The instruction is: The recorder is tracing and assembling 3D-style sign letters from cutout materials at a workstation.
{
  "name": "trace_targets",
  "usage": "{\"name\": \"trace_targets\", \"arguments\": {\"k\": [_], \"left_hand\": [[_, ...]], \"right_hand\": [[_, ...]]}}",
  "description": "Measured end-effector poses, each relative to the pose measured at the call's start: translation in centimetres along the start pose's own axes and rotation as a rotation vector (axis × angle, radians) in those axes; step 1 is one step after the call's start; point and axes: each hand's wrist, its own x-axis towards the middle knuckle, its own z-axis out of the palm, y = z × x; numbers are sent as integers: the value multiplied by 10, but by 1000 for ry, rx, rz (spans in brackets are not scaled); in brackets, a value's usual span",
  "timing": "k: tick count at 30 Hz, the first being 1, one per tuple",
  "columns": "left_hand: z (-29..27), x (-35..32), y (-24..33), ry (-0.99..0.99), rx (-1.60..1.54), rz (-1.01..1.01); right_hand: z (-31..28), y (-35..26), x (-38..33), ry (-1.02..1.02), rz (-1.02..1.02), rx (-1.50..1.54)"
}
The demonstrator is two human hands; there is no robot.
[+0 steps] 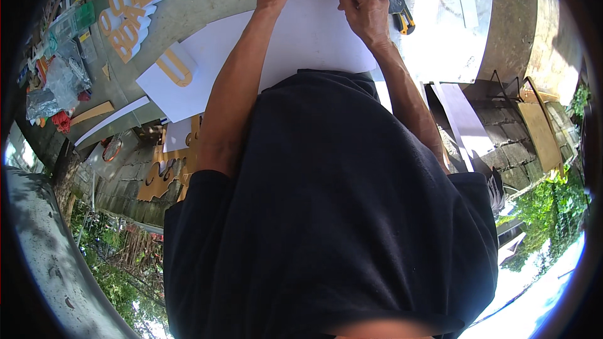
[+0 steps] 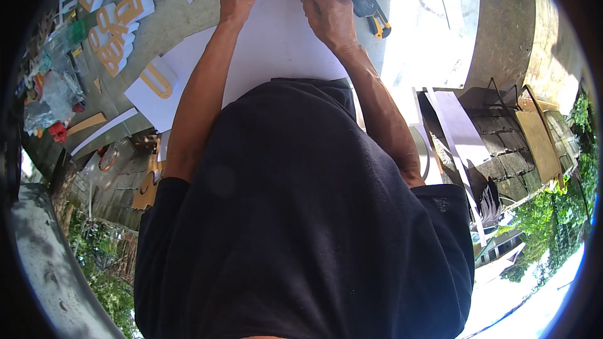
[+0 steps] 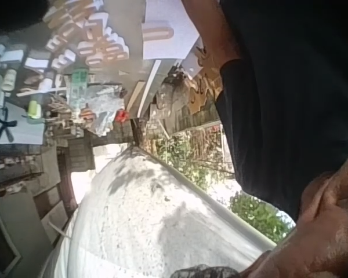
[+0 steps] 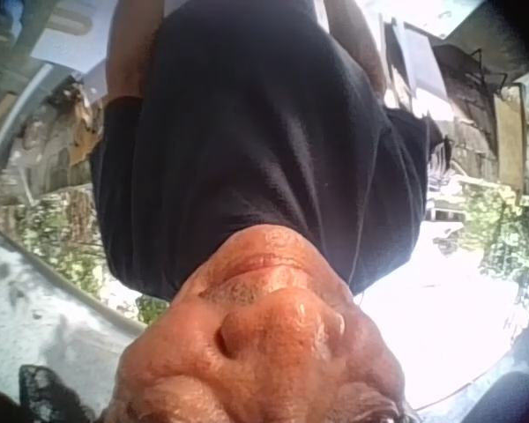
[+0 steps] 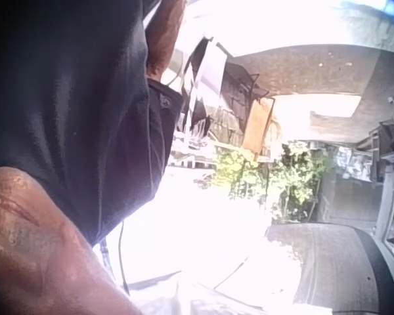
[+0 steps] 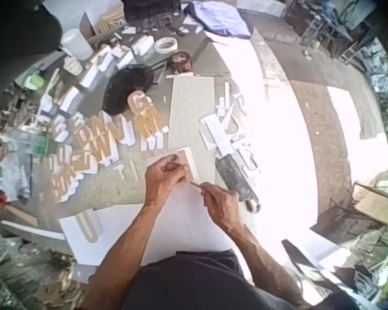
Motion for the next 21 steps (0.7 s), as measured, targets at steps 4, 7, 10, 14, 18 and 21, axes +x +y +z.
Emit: {"name": "trace_targets", "arguments": {"k": [4,7,10,14,18,21], "left_hand": [[0,-1,4,8,82,-10],[1,-1,5,3,23,-18],[0,-2,4,12,68,21],[1,-1,4,19,64,14],[1,-3,7,15,59,6],[0,-1,4,9,53,-1]], "right_hand": [[0,2,0,-18,12,2],[0,7,2,-31,-79,-129],[-1,7,2,-13,-83,-180],[-11,1,5,53,3,-191],[-14,-5,2,2,88,-39],[-6,-8,2,-12,63,4]]}}
